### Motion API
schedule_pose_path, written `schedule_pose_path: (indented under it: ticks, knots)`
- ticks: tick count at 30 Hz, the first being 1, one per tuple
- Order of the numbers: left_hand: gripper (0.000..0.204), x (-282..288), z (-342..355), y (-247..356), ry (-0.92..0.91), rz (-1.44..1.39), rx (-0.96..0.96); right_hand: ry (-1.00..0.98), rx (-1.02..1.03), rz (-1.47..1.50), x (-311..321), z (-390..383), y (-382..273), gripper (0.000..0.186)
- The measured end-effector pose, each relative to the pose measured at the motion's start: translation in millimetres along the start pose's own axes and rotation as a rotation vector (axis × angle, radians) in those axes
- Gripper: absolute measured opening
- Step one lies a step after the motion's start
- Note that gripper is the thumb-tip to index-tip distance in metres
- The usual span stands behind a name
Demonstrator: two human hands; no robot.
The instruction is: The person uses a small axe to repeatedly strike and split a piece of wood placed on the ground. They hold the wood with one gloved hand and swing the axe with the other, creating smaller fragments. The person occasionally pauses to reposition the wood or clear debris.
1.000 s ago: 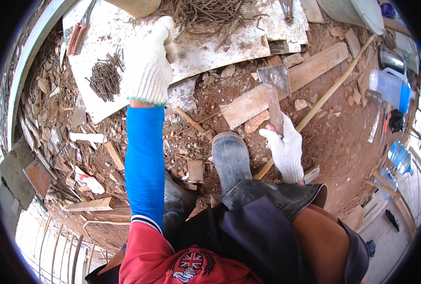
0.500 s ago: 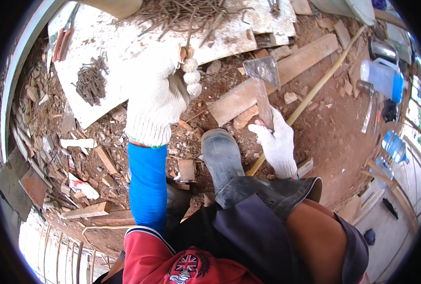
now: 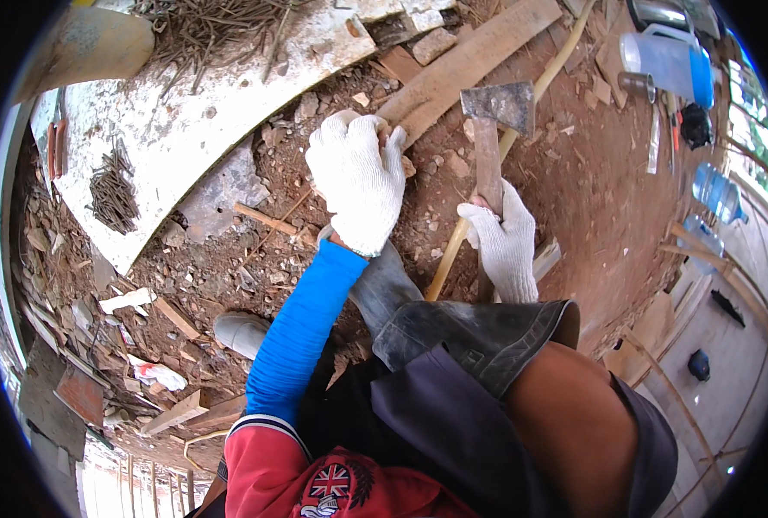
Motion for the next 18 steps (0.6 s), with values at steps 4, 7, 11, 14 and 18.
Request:
schedule_pose_path:
  ticks: [4,7,11,14,18]
  knots:
    - [0.024,1.2,-4.7,1.3,-0.023,-0.018,-0.072,-0.013,-0.026,0.009,2.2,-1.3,5.3,0.066]
    - [0.030,4.6,-9.0,-5.3,-0.026,-0.078,-0.092,-0.006,0.022,0.063,-3.3,-2.2,0.8,0.053]
    - [0.042,19.7,-17.4,-20.9,-0.067,-0.321,0.088,0.003,0.059,0.029,-6.0,-0.3,-15.2,0.053]
    - [0.058,28.6,-23.0,-28.9,-0.069,-0.205,0.020,-0.034,0.078,0.005,-4.2,4.2,-12.2,0.064]
    - [0.084,25.3,-18.6,-7.1,-0.210,0.021,-0.156,-0.042,0.104,0.013,-4.4,3.4,-13.2,0.063]
Point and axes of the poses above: each hand's wrist, its own z-axis towards the middle knuckle, its own x-axis out of the back of the hand, y = z × x, the point moved 5 cm from there along z, towards the middle knuckle, and after that the axes turned 2 degrees about -y, right-handed, at the moved point
